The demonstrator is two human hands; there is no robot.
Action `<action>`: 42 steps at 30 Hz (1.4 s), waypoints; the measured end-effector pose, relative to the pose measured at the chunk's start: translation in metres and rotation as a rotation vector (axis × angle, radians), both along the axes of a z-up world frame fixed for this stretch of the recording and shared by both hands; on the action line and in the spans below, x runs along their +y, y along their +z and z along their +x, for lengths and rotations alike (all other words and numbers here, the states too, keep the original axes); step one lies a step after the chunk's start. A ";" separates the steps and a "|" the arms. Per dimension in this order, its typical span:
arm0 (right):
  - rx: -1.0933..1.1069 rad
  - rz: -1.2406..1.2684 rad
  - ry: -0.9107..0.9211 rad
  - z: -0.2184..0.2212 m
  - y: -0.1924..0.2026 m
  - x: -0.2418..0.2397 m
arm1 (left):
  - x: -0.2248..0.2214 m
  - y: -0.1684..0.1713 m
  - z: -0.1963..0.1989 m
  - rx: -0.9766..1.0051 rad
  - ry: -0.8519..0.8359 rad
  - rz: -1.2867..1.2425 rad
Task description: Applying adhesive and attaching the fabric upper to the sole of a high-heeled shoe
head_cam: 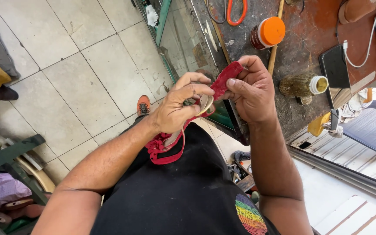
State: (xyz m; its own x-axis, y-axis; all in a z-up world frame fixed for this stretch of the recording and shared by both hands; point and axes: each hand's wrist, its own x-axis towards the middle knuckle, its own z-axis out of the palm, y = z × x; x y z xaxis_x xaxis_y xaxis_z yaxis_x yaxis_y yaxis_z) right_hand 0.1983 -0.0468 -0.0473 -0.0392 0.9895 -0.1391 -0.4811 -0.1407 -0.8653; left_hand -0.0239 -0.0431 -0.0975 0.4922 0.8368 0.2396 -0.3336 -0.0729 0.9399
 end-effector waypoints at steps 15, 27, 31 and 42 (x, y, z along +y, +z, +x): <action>0.009 -0.043 -0.009 0.016 0.004 0.007 | 0.005 0.010 -0.012 -0.110 -0.117 -0.048; -0.692 0.850 -0.115 -0.019 0.052 -0.017 | -0.004 0.062 -0.018 0.249 0.265 0.209; -0.904 0.908 -0.215 -0.019 0.049 -0.033 | -0.001 0.069 -0.020 0.253 0.321 0.279; -1.186 1.154 -0.375 -0.031 0.053 -0.042 | 0.003 0.070 -0.019 0.198 0.436 0.347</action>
State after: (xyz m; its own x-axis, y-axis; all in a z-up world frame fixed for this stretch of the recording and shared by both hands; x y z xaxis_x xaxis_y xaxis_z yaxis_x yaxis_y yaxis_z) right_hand 0.1673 -0.0885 0.0055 -0.2080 0.5188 0.8292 0.6007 0.7368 -0.3103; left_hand -0.0428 -0.0401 -0.0277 0.1839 0.8613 0.4737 -0.0241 -0.4778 0.8781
